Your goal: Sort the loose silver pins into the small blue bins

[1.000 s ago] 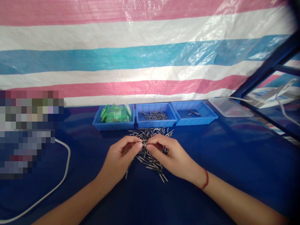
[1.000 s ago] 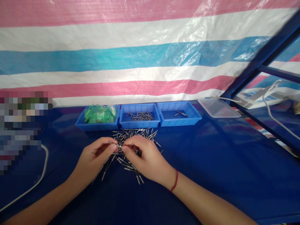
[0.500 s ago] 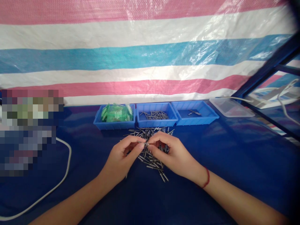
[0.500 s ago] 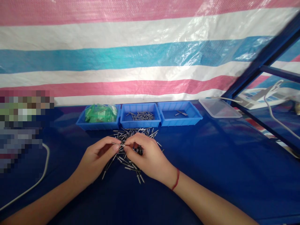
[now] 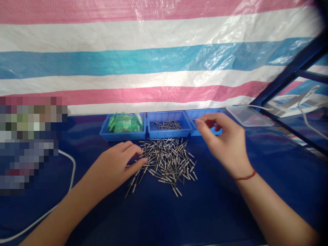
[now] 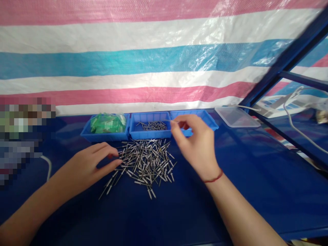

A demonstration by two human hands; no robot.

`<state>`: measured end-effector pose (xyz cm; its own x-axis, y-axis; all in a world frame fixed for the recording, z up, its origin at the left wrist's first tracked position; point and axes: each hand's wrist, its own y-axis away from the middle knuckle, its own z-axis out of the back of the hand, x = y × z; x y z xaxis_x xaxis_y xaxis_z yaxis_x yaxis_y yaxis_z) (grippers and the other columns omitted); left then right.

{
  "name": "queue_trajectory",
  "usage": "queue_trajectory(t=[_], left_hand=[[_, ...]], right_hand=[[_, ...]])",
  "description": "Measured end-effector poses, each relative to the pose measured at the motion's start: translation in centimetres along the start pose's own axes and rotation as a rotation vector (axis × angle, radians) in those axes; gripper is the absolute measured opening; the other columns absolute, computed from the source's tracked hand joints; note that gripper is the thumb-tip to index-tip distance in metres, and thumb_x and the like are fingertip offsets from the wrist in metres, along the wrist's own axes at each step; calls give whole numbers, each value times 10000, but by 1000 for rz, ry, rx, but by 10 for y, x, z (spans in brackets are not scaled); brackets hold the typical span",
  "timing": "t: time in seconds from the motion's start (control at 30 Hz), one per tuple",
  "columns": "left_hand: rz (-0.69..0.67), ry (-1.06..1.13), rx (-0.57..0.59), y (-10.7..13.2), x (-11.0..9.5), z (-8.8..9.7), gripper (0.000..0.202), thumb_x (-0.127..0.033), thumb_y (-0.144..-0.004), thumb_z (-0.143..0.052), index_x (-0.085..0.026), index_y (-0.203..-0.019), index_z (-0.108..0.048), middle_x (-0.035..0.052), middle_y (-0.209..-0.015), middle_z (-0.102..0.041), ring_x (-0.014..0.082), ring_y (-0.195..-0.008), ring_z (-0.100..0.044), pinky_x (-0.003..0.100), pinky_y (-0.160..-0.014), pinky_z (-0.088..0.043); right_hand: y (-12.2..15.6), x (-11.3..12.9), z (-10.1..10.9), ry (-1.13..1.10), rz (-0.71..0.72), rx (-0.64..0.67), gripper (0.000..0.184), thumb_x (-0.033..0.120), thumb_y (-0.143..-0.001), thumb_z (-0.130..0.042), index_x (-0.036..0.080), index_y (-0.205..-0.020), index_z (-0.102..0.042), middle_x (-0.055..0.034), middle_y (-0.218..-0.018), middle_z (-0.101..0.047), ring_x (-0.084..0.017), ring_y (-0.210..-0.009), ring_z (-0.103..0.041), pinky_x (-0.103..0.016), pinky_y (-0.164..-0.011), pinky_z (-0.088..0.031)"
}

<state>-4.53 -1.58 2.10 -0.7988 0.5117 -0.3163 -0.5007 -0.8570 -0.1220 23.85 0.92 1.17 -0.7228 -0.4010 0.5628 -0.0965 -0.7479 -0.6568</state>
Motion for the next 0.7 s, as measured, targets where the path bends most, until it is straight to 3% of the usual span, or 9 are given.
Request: queue_trajectory(t=[0.07, 0.13, 0.23, 0.33, 0.5, 0.7], left_hand=[[65, -47, 114, 5, 4, 12, 326, -518, -877, -492, -214, -864, -610, 22, -852, -637, 196, -779, -599, 302, -725, -428], [131, -42, 259, 10, 6, 19, 374, -582, -839, -506, -226, -891, -607, 16, -859, -635, 191, -749, -602, 285, -673, -417], [213, -28, 412, 16, 1, 19, 409, -614, -765, -581, -237, -921, -603, 12, -864, -639, 199, -733, -616, 269, -615, -399], [259, -87, 448, 15, -9, 13, 344, -518, -742, -656, -219, -904, -604, 27, -880, -641, 222, -756, -629, 276, -616, -398], [224, -114, 473, 9, -21, 5, 156, -333, -864, -574, -182, -850, -610, 48, -882, -640, 208, -738, -637, 281, -631, -423], [100, -172, 376, 3, -25, -7, 163, -205, -927, -461, -159, -893, -614, 62, -904, -640, 189, -784, -638, 285, -714, -473]], right_hand=[[-12, -24, 9, 184, -62, -82, 128, 326, -856, -567, 214, -844, -630, -24, -722, -605, -169, -649, -530, -315, -653, -408], [-20, -45, 14, 350, -94, -22, 159, 347, -837, -576, 205, -859, -642, -26, -704, -609, -181, -635, -531, -324, -644, -399], [-24, -60, 16, 427, -130, -12, 270, 387, -821, -580, 181, -985, -634, -40, -745, -624, -195, -656, -544, -327, -649, -397], [-19, -51, 11, 392, -100, -2, 281, 371, -832, -559, 180, -1029, -621, -41, -766, -633, -188, -655, -537, -317, -644, -398], [-5, -18, -3, 285, 24, 117, 230, 339, -847, -552, 181, -992, -635, -44, -786, -654, -201, -704, -556, -332, -696, -421], [12, 10, -16, 141, 171, 307, 162, 289, -872, -546, 173, -925, -646, -44, -808, -660, -209, -773, -577, -349, -772, -433]])
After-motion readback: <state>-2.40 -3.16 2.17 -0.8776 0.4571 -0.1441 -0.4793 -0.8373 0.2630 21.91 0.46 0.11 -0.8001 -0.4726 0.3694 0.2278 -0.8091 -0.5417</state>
